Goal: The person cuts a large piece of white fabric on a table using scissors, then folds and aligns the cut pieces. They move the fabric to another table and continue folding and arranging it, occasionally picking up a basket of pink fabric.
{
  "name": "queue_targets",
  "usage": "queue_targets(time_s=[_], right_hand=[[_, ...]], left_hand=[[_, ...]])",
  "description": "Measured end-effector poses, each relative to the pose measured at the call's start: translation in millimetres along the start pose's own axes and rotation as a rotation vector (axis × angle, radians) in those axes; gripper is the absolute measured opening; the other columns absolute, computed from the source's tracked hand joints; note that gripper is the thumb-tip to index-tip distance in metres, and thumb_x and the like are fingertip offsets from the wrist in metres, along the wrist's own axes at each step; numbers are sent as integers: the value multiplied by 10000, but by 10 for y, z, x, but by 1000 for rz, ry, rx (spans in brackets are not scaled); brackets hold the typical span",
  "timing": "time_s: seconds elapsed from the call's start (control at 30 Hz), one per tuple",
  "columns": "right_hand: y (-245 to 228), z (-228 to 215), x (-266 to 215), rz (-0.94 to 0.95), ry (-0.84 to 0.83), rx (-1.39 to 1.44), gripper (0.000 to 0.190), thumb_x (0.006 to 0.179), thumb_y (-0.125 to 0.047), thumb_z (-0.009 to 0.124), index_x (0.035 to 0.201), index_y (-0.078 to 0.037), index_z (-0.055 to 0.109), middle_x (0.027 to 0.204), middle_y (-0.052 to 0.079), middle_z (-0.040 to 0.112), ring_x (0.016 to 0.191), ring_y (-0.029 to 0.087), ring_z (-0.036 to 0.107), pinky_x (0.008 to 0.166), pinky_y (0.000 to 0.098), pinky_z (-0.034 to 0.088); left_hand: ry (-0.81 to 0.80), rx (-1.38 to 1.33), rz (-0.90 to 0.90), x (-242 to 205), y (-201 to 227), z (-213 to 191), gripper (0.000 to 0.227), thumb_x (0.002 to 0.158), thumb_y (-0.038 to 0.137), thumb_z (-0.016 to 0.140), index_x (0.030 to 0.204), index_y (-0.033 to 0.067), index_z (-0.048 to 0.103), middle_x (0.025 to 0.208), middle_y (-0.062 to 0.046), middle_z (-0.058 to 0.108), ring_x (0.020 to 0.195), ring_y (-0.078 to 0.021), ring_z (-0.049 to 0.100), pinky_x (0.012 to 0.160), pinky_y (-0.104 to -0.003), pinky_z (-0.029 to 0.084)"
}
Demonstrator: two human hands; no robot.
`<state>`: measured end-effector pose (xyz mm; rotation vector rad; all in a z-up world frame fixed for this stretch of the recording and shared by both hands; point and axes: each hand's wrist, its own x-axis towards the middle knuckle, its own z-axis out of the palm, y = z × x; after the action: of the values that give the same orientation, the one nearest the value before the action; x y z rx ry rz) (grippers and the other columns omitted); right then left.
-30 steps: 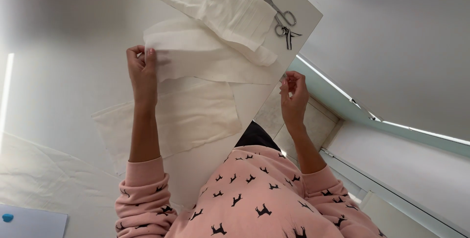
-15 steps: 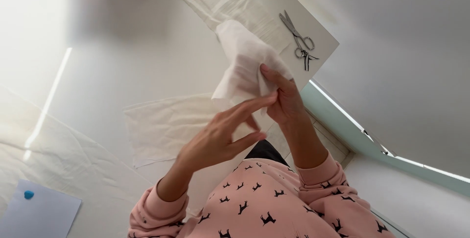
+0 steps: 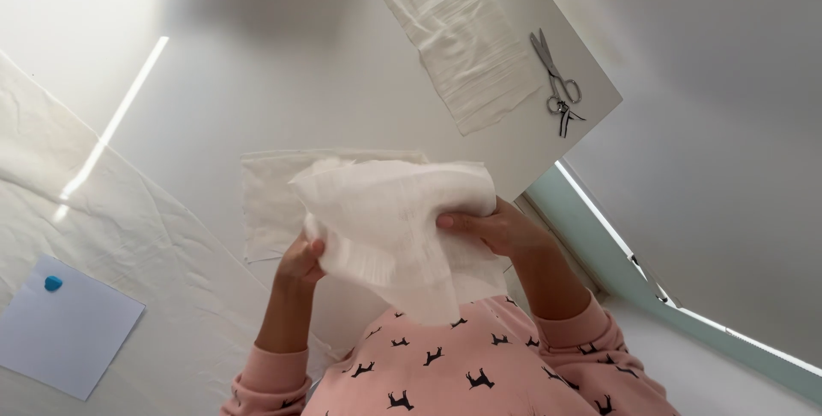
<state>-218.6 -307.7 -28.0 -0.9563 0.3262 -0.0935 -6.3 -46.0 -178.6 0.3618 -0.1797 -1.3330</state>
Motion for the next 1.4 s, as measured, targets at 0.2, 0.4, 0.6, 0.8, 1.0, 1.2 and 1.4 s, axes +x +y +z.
queue_targets(time_s=[0.2, 0.4, 0.6, 0.8, 1.0, 1.2, 1.4], right_hand=[[1070, 43, -186, 106, 425, -639, 299, 993, -154, 639, 1244, -2, 698, 1153, 215, 759, 1054, 168, 636, 893, 431, 550], [825, 403, 1, -67, 631, -798, 523, 975, 40, 565, 1485, 70, 451, 1531, 332, 441, 1386, 490, 429, 1158, 568, 356], [511, 381, 19, -181, 614, -860, 386, 922, 112, 461, 1178, -27, 715, 1377, 192, 644, 1270, 407, 604, 1079, 525, 455], [370, 417, 71, -58, 710, -449, 403, 840, 63, 476, 1085, -64, 770, 880, 114, 768, 877, 148, 631, 868, 388, 579], [921, -363, 25, 37, 756, -645, 467, 1100, -319, 524, 750, -80, 722, 575, 73, 623, 584, 105, 497, 573, 272, 465], [1298, -618, 20, 120, 763, -821, 353, 1081, -321, 601, 1004, -12, 754, 788, 208, 724, 742, 189, 634, 658, 377, 518], [900, -271, 82, 101, 786, -838, 282, 1106, -288, 555, 1029, -57, 698, 709, 126, 685, 680, 179, 594, 655, 352, 517]], left_hand=[[772, 610, -137, -180, 375, -171, 745, 722, 140, 922, 1335, 49, 509, 1061, -174, 700, 899, -334, 715, 789, -516, 598], [691, 1000, -115, 28, 415, 81, 561, 815, 304, 895, 1235, 23, 651, 1015, -150, 720, 912, -235, 672, 876, -455, 557], [622, 756, -116, 168, 615, 533, 371, 856, 154, 820, 1162, 25, 654, 1005, -141, 728, 919, -273, 710, 873, -472, 573], [703, 373, 29, -167, 793, 190, 262, 884, 82, 724, 1129, 34, 644, 939, -144, 743, 806, -297, 768, 743, -436, 631], [671, 425, 75, -172, 927, -120, 178, 942, 126, 692, 1071, 68, 584, 940, -112, 715, 822, -226, 752, 708, -342, 630], [758, 694, 89, -57, 895, 491, 726, 930, 108, 747, 1518, 69, 324, 1206, -173, 621, 1054, -238, 656, 872, -328, 574], [666, 789, 57, -220, 893, 375, 686, 880, 58, 766, 1482, 96, 440, 1196, -175, 625, 1001, -217, 683, 814, -347, 625]])
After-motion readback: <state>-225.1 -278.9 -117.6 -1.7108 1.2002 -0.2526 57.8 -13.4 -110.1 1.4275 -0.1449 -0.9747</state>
